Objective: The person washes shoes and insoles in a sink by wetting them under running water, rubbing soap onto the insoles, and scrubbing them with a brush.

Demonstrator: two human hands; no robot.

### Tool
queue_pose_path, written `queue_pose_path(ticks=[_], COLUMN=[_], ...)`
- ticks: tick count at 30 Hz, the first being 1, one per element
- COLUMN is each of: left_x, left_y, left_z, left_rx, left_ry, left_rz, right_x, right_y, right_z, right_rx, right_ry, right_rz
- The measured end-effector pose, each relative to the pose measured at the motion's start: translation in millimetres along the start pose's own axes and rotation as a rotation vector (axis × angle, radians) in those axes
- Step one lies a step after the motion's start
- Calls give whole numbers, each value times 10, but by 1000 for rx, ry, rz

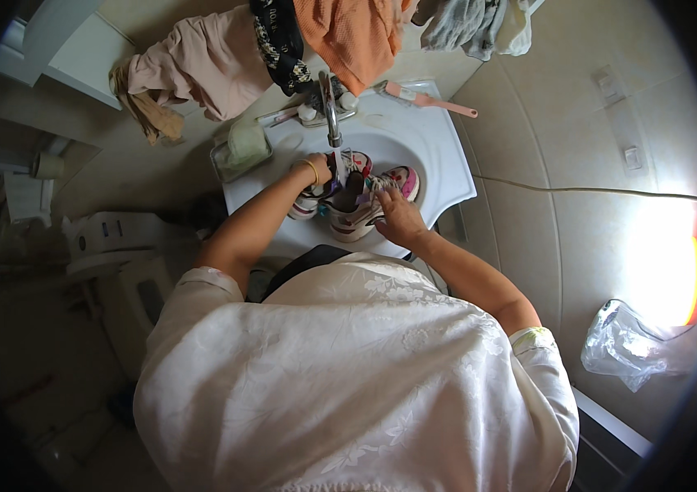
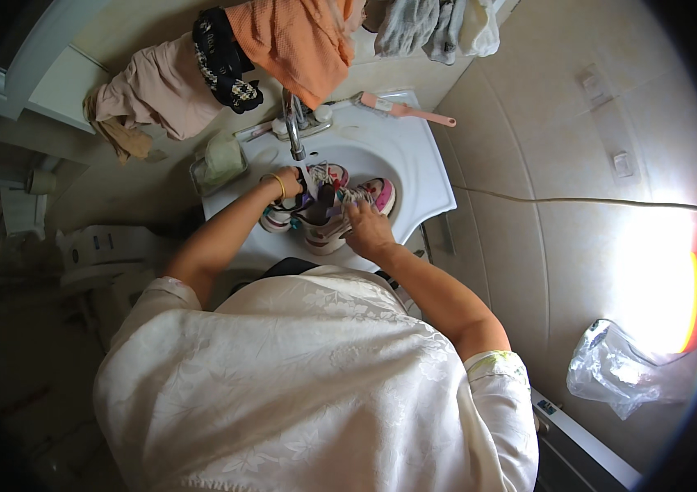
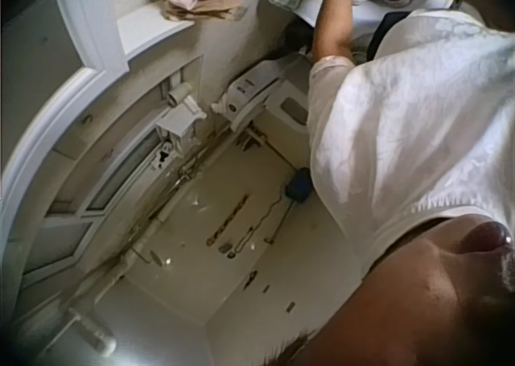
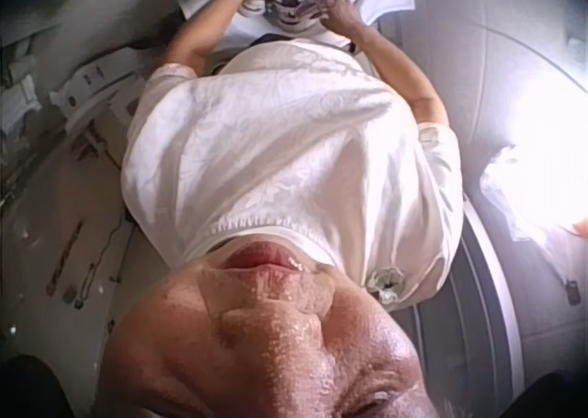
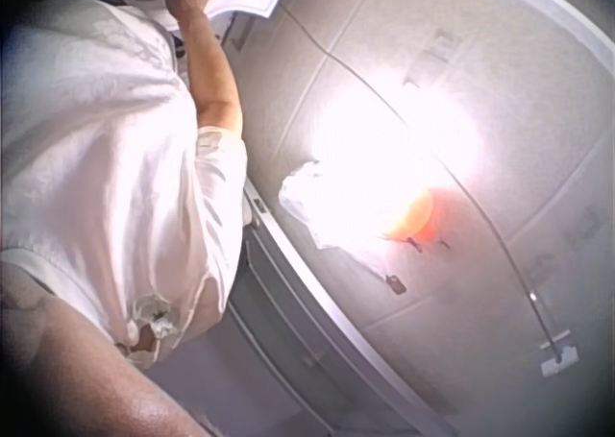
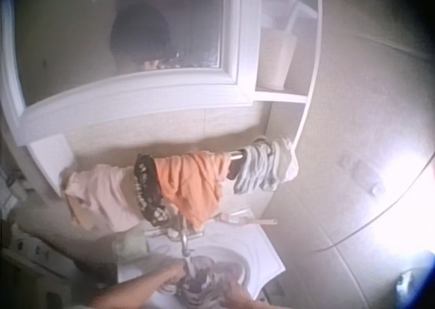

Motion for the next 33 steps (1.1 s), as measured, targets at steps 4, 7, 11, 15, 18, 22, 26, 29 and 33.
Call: queue_pose_path(ticks=[4, 7, 11, 15, 18, 22, 26, 29, 33], left_x=[283, 424, 605, 697, 617, 742, 753, 801, 1000], left_y=[417, 386, 160, 465, 574, 680, 776, 737, 558], left_z=[-436, -592, -664, -995, -921, -1014, -1273, -1464, -1930], left_rx=[-101, -97, -118, -194, -128, -137, -201, -238, -338], left_ry=[15, 190, 324, 389, 284, 243, 296, 374, 621], left_rz=[165, 34, -206, -133, 122, -22, 21, -17, -198], right_x=[332, -35, -50, 109, 216, 494, 432, 455, 539], right_y=[-650, -622, -570, -559, -391, -560, -333, -235, -230], right_z=[-83, 22, 209, 431, 578, 644, 873, 946, 942], right_rx=[360, 427, 354, 228, 93, 246, 162, 48, -47], right_ry=[193, -17, -1, 95, 182, 278, 223, 258, 293], right_rz=[-48, -103, -100, 182, 447, 508, 689, 549, 371])
Point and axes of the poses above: each hand's wrist, its own z-axis towards the middle knuckle, its own x-axis out of the back of the hand, y = z × x, the point moved 10 cm from there along z, towards the middle knuckle, and after that the axes turned 4 degrees about -y, right-handed, at the moved point
